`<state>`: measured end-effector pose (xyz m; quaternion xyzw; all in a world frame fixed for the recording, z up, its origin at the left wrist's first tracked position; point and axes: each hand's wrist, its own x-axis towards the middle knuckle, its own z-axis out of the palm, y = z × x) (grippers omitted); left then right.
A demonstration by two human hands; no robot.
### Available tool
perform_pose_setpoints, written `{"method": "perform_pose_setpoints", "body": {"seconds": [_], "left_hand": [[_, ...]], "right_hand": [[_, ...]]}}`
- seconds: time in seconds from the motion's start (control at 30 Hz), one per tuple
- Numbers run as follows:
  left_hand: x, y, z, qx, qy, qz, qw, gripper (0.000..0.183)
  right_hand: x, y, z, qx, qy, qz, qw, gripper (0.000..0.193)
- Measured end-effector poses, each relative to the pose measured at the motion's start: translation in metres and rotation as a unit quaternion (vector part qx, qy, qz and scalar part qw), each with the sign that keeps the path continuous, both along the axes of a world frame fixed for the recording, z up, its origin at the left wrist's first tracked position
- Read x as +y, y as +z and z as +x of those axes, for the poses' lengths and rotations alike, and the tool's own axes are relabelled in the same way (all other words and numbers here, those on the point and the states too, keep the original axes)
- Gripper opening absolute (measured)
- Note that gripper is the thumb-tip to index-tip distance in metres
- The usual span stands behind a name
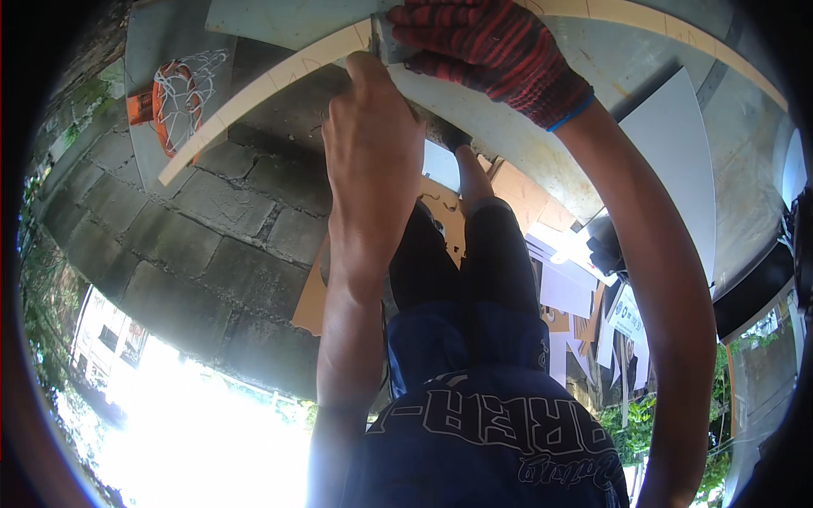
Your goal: The recorder uses a utility knife to cut material and then positions wooden strips on a large frame with collaborators.
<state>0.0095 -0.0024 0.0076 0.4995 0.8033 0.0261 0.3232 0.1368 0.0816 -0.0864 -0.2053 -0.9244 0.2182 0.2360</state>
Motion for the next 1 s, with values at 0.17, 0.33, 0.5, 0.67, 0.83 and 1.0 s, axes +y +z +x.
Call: {"method": "perform_pose_setpoints", "body": {"seconds": [0.17,0.33,0.5,0.67,0.83,1.0], "left_hand": [[-0.006,-0.005,0.004,0.002,0.017,0.020,1.000,0.012],[-0.007,-0.009,0.004,-0.009,0.035,0.023,0.999,0.013],[-0.008,-0.012,0.004,-0.002,0.047,0.038,0.998,0.013],[-0.008,-0.014,0.005,0.004,0.067,0.048,0.997,0.013],[-0.009,-0.014,0.010,-0.014,0.103,0.029,0.994,0.012],[-0.008,-0.014,0.011,-0.037,0.100,0.040,0.993,0.012]], "right_hand": [[0.001,-0.005,-0.005,0.011,0.030,-0.001,0.999,0.023],[0.005,-0.003,-0.004,0.026,0.044,-0.015,0.999,0.024],[0.014,-0.008,-0.002,0.033,0.075,-0.033,0.996,0.026],[0.027,0.008,-0.003,-0.019,0.132,0.034,0.990,0.028],[0.025,0.005,0.002,0.045,0.104,0.025,0.993,0.029],[0.025,0.001,0.002,0.050,0.098,0.010,0.994,0.029]]}}
